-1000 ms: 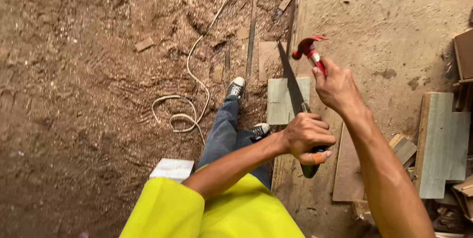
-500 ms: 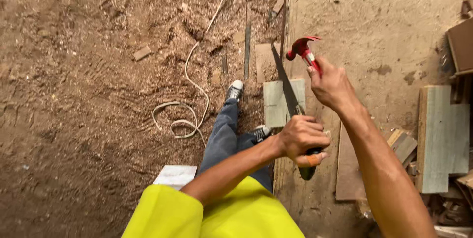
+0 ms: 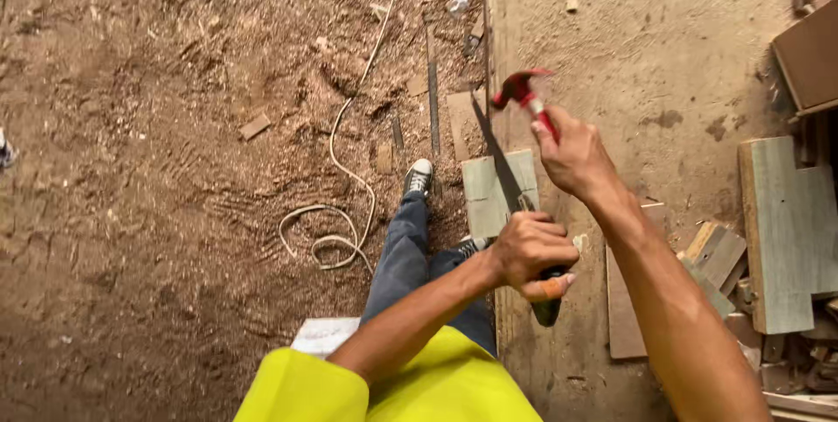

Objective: The person uses a hand saw to cut a small rectangular piece of wood on a workbench. They then use a hammer to tap the wood and continue sawing along a marked line. The person handles the wood and tools directly with their hands.

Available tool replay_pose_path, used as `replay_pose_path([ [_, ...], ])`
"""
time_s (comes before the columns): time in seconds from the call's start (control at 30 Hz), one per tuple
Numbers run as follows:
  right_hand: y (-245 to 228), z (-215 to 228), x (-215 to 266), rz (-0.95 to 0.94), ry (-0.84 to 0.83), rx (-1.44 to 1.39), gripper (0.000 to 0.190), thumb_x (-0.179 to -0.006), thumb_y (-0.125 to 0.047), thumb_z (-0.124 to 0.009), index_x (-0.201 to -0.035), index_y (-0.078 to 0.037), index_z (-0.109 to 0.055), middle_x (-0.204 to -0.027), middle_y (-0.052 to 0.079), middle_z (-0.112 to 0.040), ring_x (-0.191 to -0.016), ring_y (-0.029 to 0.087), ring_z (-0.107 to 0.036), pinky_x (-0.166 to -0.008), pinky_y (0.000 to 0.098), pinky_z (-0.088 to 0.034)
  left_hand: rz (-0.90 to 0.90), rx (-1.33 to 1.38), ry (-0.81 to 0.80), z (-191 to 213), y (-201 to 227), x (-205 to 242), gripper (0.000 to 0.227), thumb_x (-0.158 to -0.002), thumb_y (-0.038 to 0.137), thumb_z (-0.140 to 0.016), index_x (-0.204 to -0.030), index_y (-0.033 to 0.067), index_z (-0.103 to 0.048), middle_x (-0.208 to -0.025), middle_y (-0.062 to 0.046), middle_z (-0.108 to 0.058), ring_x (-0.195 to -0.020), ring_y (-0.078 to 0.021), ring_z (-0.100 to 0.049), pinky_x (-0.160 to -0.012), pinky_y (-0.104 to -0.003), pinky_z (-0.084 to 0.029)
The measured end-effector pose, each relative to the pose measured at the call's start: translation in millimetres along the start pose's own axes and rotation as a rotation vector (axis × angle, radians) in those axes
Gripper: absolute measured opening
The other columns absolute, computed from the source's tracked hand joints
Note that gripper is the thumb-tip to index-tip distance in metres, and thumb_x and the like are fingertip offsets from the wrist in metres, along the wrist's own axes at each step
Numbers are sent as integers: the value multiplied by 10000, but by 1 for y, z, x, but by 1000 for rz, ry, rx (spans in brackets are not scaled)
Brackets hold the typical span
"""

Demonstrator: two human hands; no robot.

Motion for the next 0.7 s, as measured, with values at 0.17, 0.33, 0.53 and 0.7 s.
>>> replay_pose_path([
  [0.17,10,-11,10,-123,-204,244,394,-1063,-332,-444,-1445,-285,-526,-610,69,-566,-501,193,-439,-433,371,-407,-13,1,-3,0,15,-8,213,-796,269,-643,-710,106,-535,-605,-50,-485,-575,-246,-485,-559,-412,-376],
  [0.33,5,-8,16,-132,-86,66,349,-1070,-344,-504,-1268,-105,-665,-706,150,-659,-556,264,-605,-519,458,-476,-31,32,-14,5,19,-2,210,-805,257,-634,-708,109,-521,-620,-48,-499,-582,-250,-483,-575,-418,-370],
  [0.53,-6,17,14,63,153,34,356,-1009,-321,-580,-1271,-97,-671,-828,263,-687,-711,391,-674,-642,516,-522,-19,1,12,10,13,-11,220,-795,268,-627,-702,106,-512,-620,-64,-490,-590,-261,-484,-582,-408,-386],
  [0.7,-6,7,27,-49,-36,176,338,-1019,-320,-553,-1275,-140,-678,-798,215,-688,-676,354,-678,-621,516,-529,-25,11,8,3,19,-5,219,-803,270,-627,-720,94,-526,-627,-58,-513,-571,-247,-478,-561,-410,-389],
])
Point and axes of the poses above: each hand's wrist, its own x-axis away from the middle knuckle, its own z-axis out of the back of the hand, y = z × x, the point moved 5 cm from there along -x, towards the middle knuckle
